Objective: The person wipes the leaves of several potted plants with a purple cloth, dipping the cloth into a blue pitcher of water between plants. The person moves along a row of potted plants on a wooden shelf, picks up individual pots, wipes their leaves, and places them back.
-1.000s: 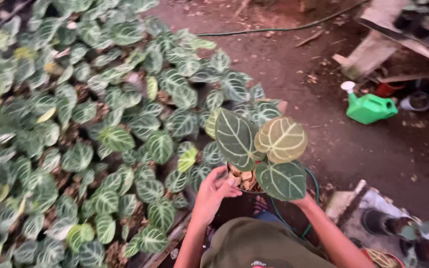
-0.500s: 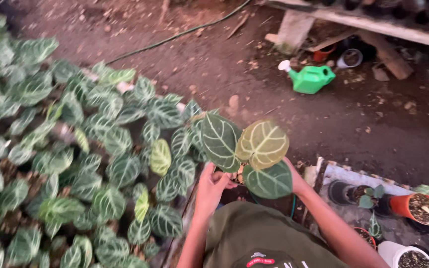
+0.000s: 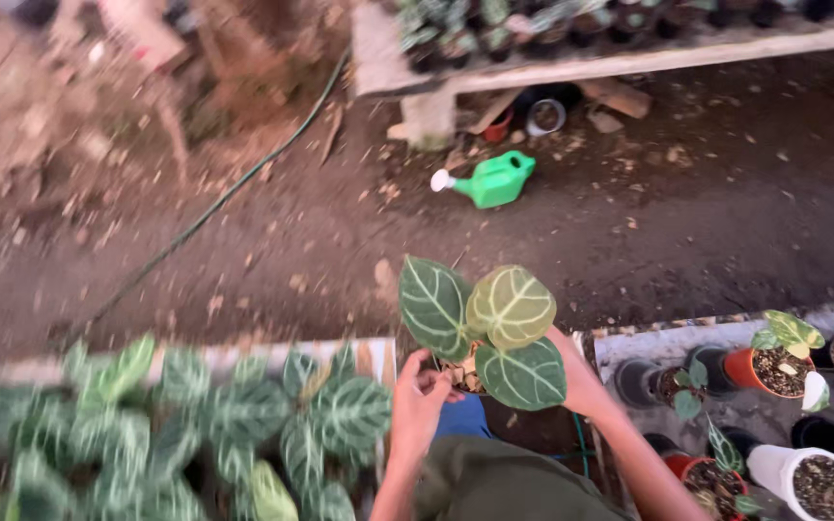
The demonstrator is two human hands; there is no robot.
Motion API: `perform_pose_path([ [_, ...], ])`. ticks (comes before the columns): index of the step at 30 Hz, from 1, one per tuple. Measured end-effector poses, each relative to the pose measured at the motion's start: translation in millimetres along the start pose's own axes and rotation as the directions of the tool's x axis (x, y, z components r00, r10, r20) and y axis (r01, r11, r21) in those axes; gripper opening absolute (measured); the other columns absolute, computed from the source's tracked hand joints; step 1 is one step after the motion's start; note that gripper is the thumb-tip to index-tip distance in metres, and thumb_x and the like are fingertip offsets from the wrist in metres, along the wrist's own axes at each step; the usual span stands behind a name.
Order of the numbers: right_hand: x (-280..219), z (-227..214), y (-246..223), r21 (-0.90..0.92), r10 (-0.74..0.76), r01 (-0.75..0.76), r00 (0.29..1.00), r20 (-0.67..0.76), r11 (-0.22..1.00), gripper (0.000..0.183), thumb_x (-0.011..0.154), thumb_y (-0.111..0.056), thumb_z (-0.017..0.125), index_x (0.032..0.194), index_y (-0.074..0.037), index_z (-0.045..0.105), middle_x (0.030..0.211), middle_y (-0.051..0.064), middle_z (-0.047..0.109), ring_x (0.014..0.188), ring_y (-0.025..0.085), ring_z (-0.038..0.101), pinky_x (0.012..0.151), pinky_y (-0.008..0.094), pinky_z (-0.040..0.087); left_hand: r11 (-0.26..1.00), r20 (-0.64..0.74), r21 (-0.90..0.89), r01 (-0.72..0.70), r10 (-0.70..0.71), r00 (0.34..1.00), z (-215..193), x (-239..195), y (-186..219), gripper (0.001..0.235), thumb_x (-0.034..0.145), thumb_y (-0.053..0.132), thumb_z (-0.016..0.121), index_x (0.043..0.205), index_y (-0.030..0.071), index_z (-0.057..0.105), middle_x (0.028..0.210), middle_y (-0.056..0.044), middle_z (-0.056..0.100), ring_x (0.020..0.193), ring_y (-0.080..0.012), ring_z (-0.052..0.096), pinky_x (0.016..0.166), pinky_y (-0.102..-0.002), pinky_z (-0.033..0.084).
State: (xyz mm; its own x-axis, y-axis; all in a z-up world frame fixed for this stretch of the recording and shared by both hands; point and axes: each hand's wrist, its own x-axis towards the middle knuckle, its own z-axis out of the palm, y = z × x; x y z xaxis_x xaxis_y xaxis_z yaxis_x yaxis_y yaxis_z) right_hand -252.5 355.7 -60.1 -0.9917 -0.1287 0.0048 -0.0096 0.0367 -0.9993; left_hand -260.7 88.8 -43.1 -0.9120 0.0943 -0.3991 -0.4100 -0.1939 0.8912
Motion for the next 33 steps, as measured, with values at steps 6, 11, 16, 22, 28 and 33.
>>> perform_pose_path([
  [6,57.0,-58.0,54.5,0.190,0.316,-0.271,0.906,-0.280,0.944,0.040,0.101,-0.018,0.060,0.135,0.001,0.063,0.127,0.009,0.072,0.113,0.014,0.065,0.096,0.032,0.053,0.995,0.249,0.094,0.013,-0.036,0.968,23.9,114.3,42.2,0.038,0.093,0.001,0.063,0.130,0.001,0.055,0.085,-0.008,0.068,0.067,-0.0158,0.070,0.062,-0.029,0.060],
  [11,101.2,-91.4,77.9,0.290,0.345,-0.250,0.872,-0.346,0.924,0.040,0.090,-0.010,0.071,0.127,0.002,0.068,0.120,0.011,0.074,0.105,0.018,0.069,0.090,0.036,0.057,0.968,0.427,0.250,0.003,-0.114,0.897,48.8,204.8,89.2,0.040,0.094,0.002,0.065,0.133,0.001,0.055,0.083,-0.010,0.069,0.067,-0.0157,0.071,0.061,-0.029,0.059],
  [16,144.6,-104.1,58.1,0.137,0.255,-0.215,0.820,-0.512,0.967,0.043,0.088,-0.011,0.070,0.129,-0.001,0.063,0.123,0.007,0.073,0.109,0.015,0.068,0.095,0.033,0.055,0.948,0.483,0.305,0.094,-0.239,0.843,79.4,283.2,126.3,0.050,0.093,0.003,0.067,0.139,0.002,0.048,0.082,-0.008,0.066,0.071,-0.0115,0.067,0.061,-0.029,0.062],
  [22,181.0,-142.4,29.4,0.029,0.215,-0.249,0.763,-0.609,0.968,0.045,0.088,-0.010,0.073,0.130,-0.001,0.063,0.127,0.008,0.071,0.115,0.017,0.064,0.100,0.033,0.051,0.911,0.636,0.410,-0.043,-0.252,0.730,140.4,361.9,154.2,0.049,0.093,0.005,0.063,0.138,-0.005,0.048,0.081,-0.009,0.068,0.071,-0.0164,0.072,0.063,-0.027,0.057],
  [28,203.0,-223.6,32.0,0.280,0.285,-0.132,0.726,-0.626,0.951,0.041,0.091,-0.010,0.069,0.130,0.001,0.065,0.127,0.010,0.072,0.114,0.020,0.066,0.099,0.037,0.053,0.919,0.716,0.394,-0.036,-0.281,0.639,227.0,422.9,147.7,0.055,0.092,0.004,0.064,0.143,-0.003,0.044,0.085,-0.009,0.069,0.072,-0.0160,0.072,0.064,-0.027,0.057],
  [33,219.0,-312.2,26.3,0.187,0.172,-0.062,0.733,-0.658,0.980,0.041,0.091,-0.007,0.062,0.132,0.000,0.063,0.128,0.008,0.072,0.116,0.016,0.065,0.101,0.034,0.052,0.898,0.718,0.440,0.007,-0.356,0.598,318.6,468.7,140.4,0.055,0.093,0.008,0.068,0.142,-0.003,0.045,0.084,-0.011,0.069,0.070,-0.0175,0.071,0.062,-0.028,0.055],
])
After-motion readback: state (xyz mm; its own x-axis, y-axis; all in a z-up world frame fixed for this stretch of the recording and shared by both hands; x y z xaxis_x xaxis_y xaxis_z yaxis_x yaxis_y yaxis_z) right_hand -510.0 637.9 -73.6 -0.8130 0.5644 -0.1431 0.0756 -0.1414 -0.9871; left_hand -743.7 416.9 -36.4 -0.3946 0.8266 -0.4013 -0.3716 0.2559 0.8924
